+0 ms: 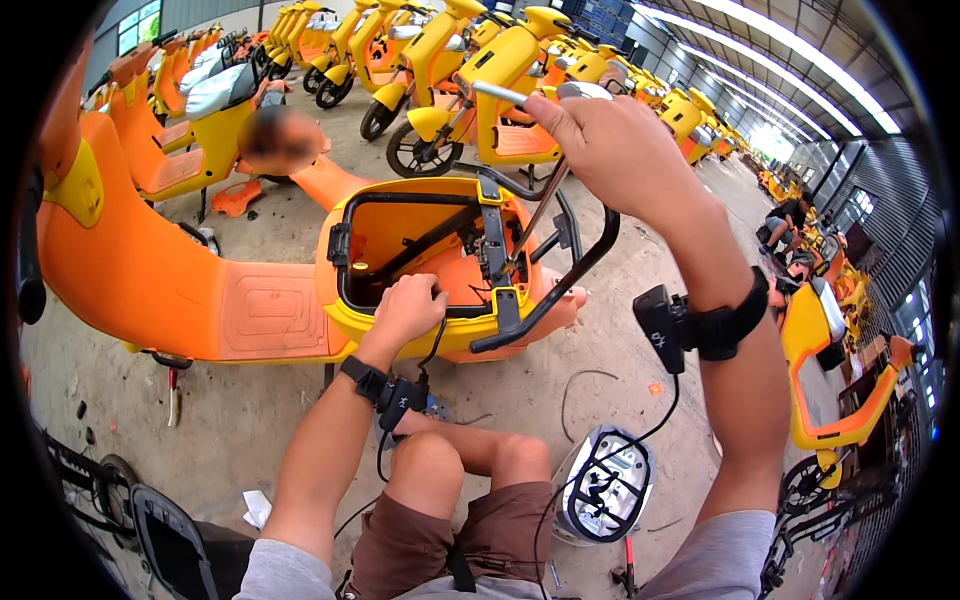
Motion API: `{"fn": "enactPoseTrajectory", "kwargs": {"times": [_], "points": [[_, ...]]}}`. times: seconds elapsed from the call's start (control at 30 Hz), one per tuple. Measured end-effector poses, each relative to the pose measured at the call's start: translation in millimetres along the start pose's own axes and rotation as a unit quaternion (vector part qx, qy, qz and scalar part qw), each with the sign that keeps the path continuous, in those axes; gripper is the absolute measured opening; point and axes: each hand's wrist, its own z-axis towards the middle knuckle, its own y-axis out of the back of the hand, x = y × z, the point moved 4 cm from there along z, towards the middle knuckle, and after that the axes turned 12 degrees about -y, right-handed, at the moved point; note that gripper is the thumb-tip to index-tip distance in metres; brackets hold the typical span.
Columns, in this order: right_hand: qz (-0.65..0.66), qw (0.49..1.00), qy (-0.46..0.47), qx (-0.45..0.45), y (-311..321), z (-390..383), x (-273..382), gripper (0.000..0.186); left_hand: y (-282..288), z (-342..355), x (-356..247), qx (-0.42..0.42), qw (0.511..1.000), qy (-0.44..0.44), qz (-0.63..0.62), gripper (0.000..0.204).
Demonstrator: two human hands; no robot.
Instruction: The person uses a screwdriver and a socket wrench to manipulate fasteners and wires inside the storage compartment of an orange electric scooter.
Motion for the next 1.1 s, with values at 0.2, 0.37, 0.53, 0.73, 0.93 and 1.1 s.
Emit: {"fn": "enactPoseTrajectory", "kwargs": {"times": [0.2,0.37,0.53,0.73,0.93,1.1], "points": [[0.211,0.958,0.066,0.182,4.2,-0.4,-14.1,0.056,3.0,-3.1,2.8,-0.004,1.0,0.0,0.001,0.025],[0.136,0.977,-0.126,0.108,-9.0,0.3,-31.4,0.056,-0.7,-2.7,-0.1,-0.008,1.0,-0.002,-0.004,0.026],[0.064,0.982,-0.148,0.102,-8.7,10.5,-29.8,0.054,-2.8,-3.2,1.3,-0.005,1.0,-0.003,0.003,0.028],[0.399,0.817,-0.053,0.414,4.1,-17.2,-26.2,0.058,2.7,-2.9,4.2,-0.006,1.0,-0.003,-0.004,0.026],[0.48,0.806,-0.072,0.339,-16.9,-13.7,-43.2,0.047,-0.7,-2.3,-0.3,-0.012,1.0,-0.014,-0.014,0.024],[0.651,0.687,-0.269,0.18,-30.0,-16.4,-48.4,0.029,-1.9,-4.5,0.6,-0.008,1.0,-0.006,-0.006,0.025]]}}
